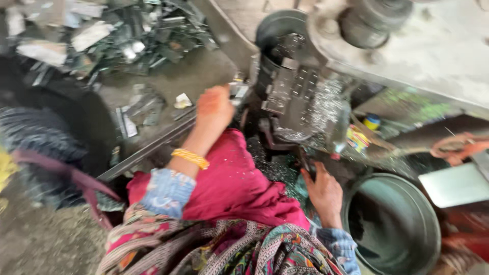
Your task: The person places small metal hinge components into a machine for processing, then removes them and places them into a bin.
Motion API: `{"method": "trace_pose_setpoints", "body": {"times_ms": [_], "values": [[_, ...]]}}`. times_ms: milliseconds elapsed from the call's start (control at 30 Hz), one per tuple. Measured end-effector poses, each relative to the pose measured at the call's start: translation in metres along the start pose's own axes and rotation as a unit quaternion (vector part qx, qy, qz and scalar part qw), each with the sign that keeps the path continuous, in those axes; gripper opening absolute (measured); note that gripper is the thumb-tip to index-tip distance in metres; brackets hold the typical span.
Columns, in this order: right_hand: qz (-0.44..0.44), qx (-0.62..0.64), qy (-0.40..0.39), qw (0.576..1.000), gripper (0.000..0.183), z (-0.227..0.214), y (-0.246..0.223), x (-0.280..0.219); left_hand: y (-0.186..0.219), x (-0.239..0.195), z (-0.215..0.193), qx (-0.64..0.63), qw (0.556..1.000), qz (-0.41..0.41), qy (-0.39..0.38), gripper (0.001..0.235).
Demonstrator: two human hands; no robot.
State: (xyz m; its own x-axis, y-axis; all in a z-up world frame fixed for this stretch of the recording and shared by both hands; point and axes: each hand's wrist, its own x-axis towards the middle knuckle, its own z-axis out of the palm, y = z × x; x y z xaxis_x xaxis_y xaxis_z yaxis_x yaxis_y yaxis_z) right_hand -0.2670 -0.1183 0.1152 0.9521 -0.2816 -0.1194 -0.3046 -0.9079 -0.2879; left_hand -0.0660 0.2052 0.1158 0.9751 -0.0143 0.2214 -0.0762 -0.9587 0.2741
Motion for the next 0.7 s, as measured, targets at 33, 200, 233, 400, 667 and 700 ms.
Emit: {"method": "trace_pose_setpoints", "body": {"times_ms": [33,200,233,400,667,700], "values": [[-0.024,0.010,0.018,0.999,0.053,0.002,0.002,-0.001,0.042,0.002,0.006,-0.087,0.995,0.030,0.023,0.027],[0.007,0.025,-0.011,1.000,0.059,0.003,0.004,-0.001,0.160,-0.018,0.020,-0.261,0.963,0.026,-0.064,0.039],[0.003,0.034,-0.018,0.999,0.058,0.003,0.004,-0.001,0.168,-0.024,0.027,-0.295,0.943,-0.009,-0.154,0.040],[0.001,0.038,-0.077,0.996,0.056,0.002,0.001,0.009,0.167,-0.043,0.078,0.036,0.980,0.196,-0.024,0.049],[0.044,0.133,-0.080,0.987,0.053,0.112,0.059,0.009,0.185,-0.010,0.072,0.064,0.976,0.172,-0.120,0.045],[0.048,0.132,-0.079,0.987,0.053,0.124,0.068,0.011,0.183,-0.013,0.074,0.075,0.974,0.174,-0.123,0.042]]}}
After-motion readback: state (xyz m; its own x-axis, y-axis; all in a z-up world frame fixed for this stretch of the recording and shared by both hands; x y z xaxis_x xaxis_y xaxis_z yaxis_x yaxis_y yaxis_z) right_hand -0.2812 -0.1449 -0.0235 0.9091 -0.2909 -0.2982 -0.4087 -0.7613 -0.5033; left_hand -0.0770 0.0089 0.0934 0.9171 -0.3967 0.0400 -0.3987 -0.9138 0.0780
